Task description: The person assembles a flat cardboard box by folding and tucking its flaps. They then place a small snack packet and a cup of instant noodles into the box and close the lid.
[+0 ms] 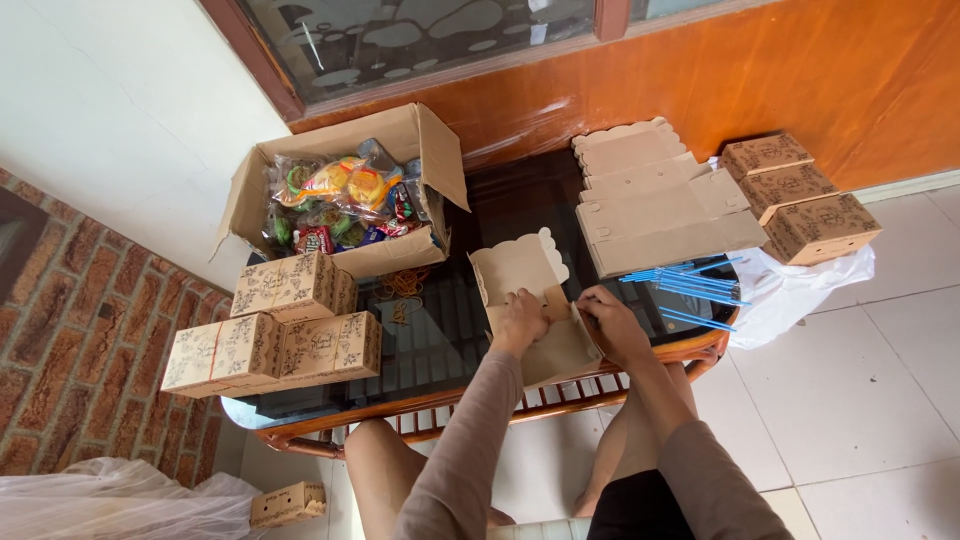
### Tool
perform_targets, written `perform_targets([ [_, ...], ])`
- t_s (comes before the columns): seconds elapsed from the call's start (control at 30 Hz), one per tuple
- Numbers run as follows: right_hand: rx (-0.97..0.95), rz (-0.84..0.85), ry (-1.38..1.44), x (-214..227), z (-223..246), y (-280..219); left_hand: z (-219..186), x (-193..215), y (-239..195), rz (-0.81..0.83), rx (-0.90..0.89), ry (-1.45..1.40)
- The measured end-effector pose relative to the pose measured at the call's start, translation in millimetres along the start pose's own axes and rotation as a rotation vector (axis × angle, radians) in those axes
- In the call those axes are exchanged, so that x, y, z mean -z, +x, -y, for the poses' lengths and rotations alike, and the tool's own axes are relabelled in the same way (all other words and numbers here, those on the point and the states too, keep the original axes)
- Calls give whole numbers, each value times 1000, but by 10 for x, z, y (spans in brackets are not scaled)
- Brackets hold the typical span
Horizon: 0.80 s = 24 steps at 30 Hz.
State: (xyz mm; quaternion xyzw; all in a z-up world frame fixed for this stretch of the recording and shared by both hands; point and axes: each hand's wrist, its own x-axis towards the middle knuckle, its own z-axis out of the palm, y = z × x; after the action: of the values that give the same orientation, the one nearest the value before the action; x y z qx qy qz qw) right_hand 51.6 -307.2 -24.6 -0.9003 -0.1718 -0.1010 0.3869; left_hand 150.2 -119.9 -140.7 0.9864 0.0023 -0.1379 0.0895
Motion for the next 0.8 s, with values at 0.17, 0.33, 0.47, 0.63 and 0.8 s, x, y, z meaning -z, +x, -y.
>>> perform_targets([
  [0.17, 144, -45, 44, 97, 83, 0, -25, -117, 26, -108, -13, 75],
  [0.33, 131, -41, -68, 114, 171, 8, -82, 40, -101, -82, -7, -8],
  [0.47, 125, -41, -124, 65, 114, 14, -111, 150, -236, -76, -3, -58],
  [0.63, 179, -65, -32, 81, 103, 71, -66, 114, -230, -62, -20, -43],
  [0.8, 184, 14, -147, 224, 275, 21, -59, 169, -299, 40, 115, -419],
])
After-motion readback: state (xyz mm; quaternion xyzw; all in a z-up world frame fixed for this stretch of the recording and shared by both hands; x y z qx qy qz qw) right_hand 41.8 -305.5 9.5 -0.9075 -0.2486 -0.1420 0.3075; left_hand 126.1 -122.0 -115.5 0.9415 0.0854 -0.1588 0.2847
